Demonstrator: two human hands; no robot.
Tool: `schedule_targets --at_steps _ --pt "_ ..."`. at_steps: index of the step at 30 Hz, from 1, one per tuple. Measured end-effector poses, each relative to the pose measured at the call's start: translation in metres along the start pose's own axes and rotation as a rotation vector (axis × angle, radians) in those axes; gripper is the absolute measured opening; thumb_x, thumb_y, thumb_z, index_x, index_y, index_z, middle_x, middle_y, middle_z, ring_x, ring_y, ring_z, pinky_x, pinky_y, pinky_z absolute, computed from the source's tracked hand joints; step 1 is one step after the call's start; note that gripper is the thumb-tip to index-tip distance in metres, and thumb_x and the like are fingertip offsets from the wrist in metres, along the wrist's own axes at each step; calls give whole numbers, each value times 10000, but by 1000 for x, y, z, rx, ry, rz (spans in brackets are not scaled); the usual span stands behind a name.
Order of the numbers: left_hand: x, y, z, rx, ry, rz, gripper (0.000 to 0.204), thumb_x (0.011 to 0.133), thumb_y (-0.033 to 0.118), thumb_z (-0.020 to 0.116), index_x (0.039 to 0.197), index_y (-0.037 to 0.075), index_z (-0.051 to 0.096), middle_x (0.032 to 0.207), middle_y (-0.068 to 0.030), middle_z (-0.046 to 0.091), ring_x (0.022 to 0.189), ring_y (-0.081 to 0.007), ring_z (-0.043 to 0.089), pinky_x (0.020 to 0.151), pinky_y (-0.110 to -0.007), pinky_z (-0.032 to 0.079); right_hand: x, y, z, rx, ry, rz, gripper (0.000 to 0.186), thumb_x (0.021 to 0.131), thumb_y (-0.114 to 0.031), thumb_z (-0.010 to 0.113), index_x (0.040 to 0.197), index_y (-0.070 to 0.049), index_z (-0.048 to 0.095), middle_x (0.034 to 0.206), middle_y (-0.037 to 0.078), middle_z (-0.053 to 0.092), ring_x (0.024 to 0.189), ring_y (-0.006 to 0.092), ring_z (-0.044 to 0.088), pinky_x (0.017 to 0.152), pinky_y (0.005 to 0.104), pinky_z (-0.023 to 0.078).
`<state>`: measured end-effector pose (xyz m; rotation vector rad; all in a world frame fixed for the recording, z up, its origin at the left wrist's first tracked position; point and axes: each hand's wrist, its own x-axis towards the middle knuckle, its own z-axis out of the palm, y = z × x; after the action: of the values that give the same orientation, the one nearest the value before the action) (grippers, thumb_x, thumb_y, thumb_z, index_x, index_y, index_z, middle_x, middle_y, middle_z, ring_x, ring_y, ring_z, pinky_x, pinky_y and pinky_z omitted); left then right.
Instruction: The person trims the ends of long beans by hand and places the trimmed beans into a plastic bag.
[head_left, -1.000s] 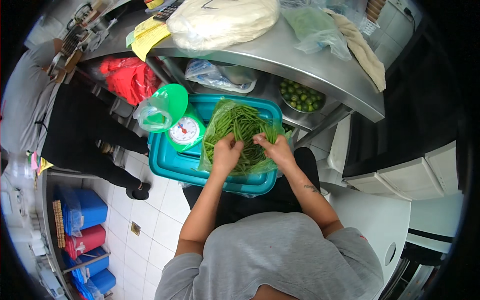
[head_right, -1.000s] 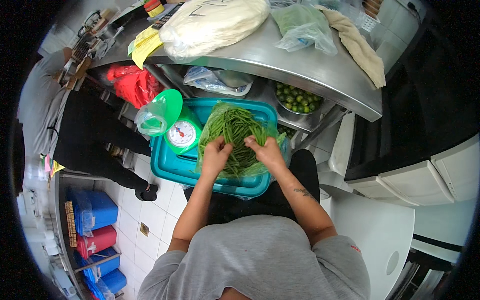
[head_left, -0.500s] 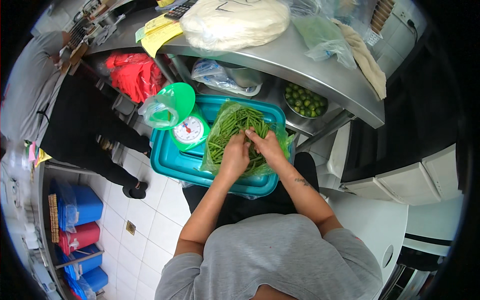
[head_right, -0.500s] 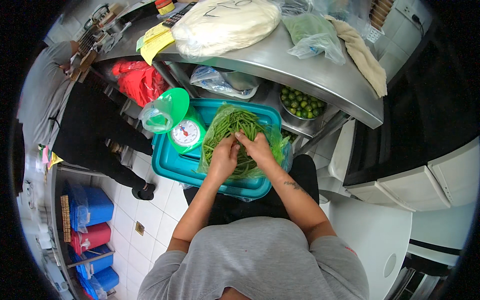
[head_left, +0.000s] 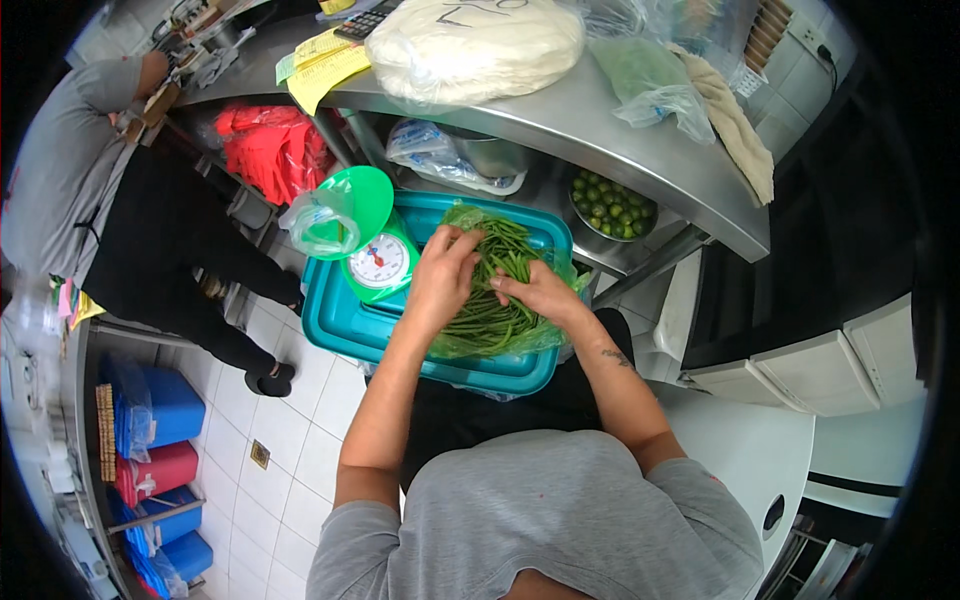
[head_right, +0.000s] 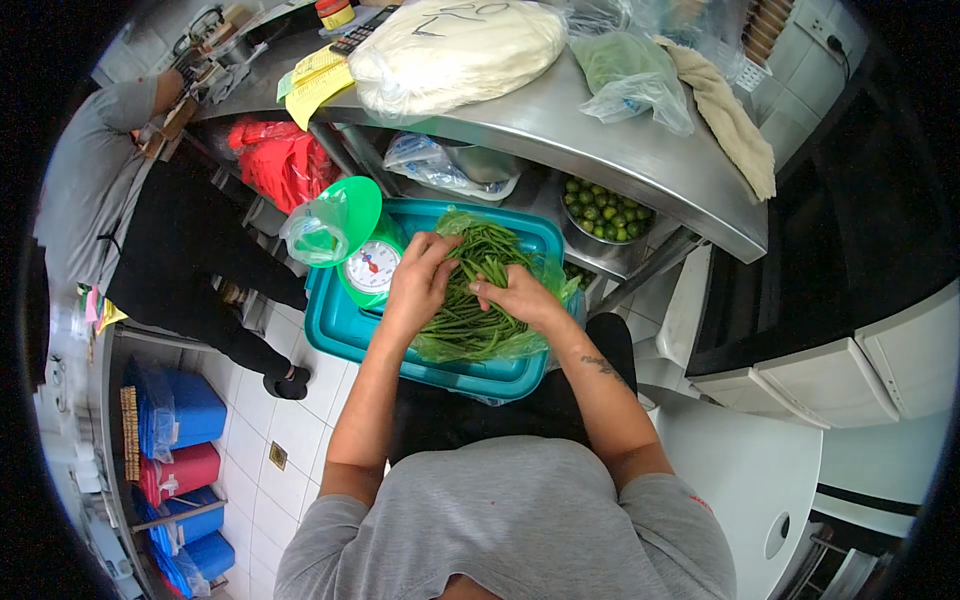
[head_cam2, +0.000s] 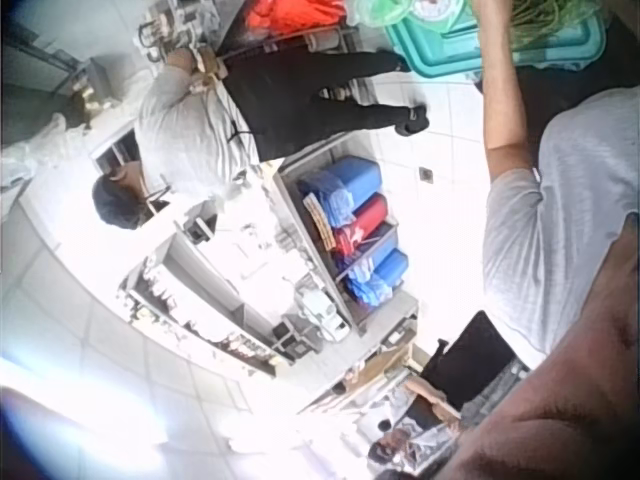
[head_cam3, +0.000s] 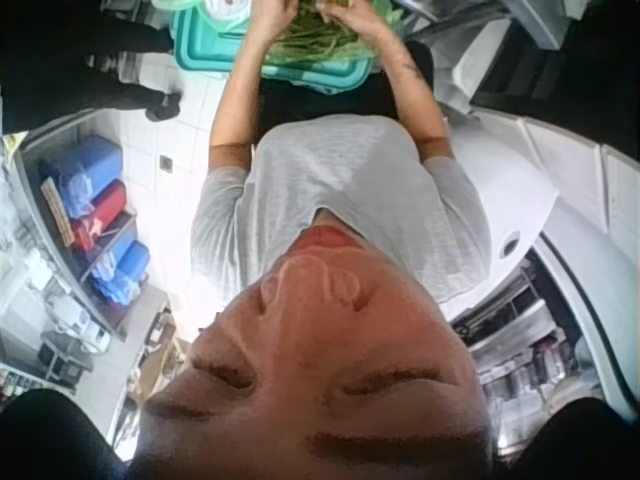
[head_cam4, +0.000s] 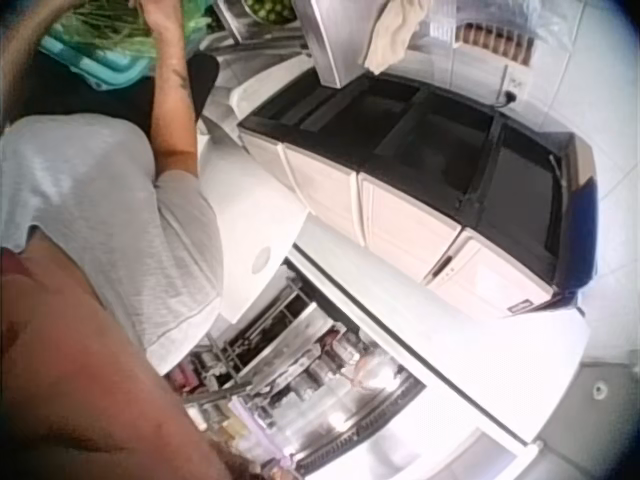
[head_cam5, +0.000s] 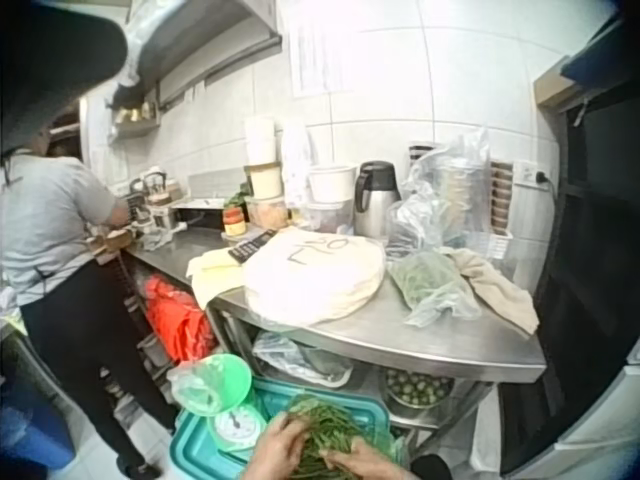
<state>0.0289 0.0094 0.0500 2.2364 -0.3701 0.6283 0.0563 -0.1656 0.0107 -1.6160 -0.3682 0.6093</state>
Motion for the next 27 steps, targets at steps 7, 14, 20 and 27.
schedule_targets --at_steps 7,14,20,27 --pt "-14 -21 18 97 -109 28 68 818 -9 548 885 -3 538 772 -135 539 716 -302 527 644 -339 434 -7 -8 -2 -95 -8 -14 214 846 -223 588 723 -50 559 632 -11 549 609 96 477 590 267 384" --pt "-28 -25 37 -337 211 -517 86 883 64 489 842 -9 507 706 -143 538 599 -284 518 574 -361 425 -10 -7 16 262 5 3 146 856 -196 596 859 -62 538 664 12 562 473 28 367 418 185 269" --pt "-30 -31 9 -66 186 -348 70 830 35 547 886 -4 532 752 -109 555 642 -229 531 581 -330 428 -11 -3 8 401 0 -22 174 867 -216 586 893 -47 553 707 29 568 462 31 366 422 181 279" --pt "-28 -6 5 -346 -147 -375 144 874 123 567 910 -15 585 836 -46 549 730 -119 504 660 -247 407 -4 3 16 560 29 43 194 883 -238 569 920 -47 559 700 -12 513 517 51 401 591 211 402"
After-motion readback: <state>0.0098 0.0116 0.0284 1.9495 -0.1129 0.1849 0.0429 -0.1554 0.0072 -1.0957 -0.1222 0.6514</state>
